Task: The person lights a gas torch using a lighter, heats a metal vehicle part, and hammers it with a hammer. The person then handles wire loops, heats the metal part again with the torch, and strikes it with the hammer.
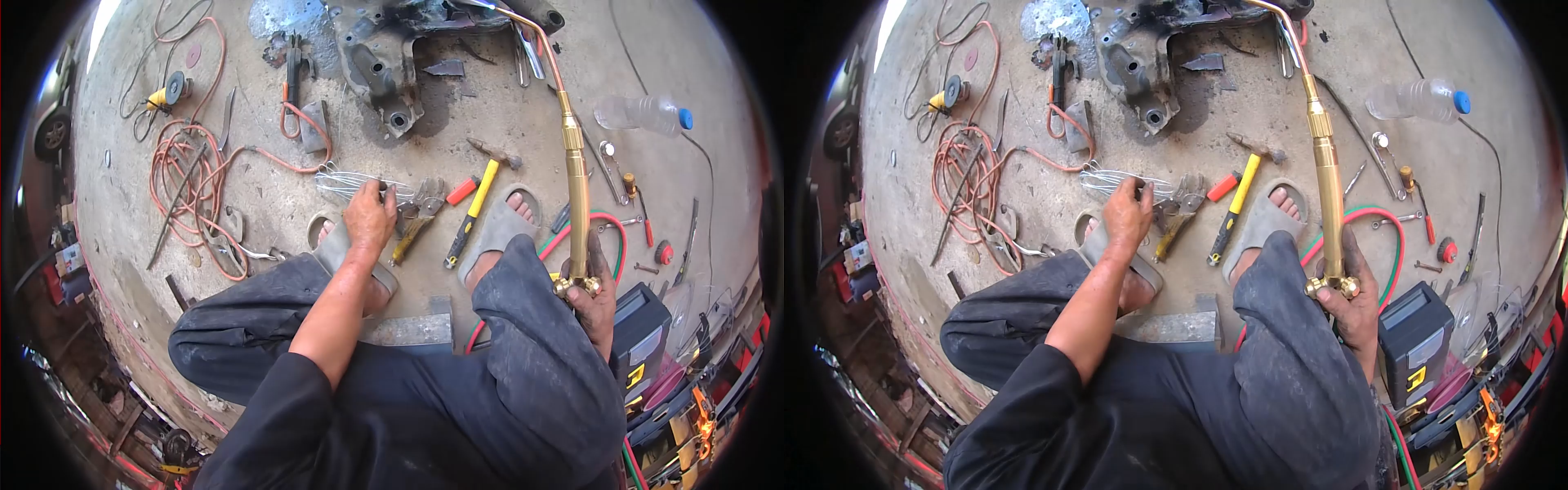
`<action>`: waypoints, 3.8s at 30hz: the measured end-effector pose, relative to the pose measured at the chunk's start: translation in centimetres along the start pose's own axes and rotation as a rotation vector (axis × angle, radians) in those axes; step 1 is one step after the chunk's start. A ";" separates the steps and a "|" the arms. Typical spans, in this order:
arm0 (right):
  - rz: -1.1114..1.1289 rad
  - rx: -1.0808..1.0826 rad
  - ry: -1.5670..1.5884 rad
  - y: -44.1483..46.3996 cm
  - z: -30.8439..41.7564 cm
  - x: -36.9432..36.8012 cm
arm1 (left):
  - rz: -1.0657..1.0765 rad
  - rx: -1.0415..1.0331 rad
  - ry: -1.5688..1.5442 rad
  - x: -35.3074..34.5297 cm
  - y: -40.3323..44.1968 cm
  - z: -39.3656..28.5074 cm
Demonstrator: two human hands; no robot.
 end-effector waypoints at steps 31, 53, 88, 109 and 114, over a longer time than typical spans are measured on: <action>-0.027 -0.096 -0.052 -0.3 -2.6 2.3 | 0.519 0.403 -0.741 -1.3 0.3 -10.9; -0.389 0.130 -0.726 7.7 -8.9 2.6 | 0.020 -0.136 -0.087 -0.8 13.8 -17.4; -0.144 0.010 -1.015 8.8 -9.7 1.6 | 0.053 -0.025 -0.203 -0.9 14.3 -19.9; -0.301 -0.051 -0.929 8.3 -8.5 1.9 | -0.040 -0.071 -0.458 -0.7 10.7 -15.5; -0.279 -0.032 -0.898 8.2 -10.1 1.9 | -0.090 -0.161 -0.390 -4.9 11.2 -15.2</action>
Point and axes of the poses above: each hand's wrist, its own y-axis towards the middle knuckle, its own x-axis out of the back of the hand, z = x × y, the point moved 3 cm from there along y, towards the middle knuckle, and after that the axes turned 11 degrees about -y, right-handed, at the moved point
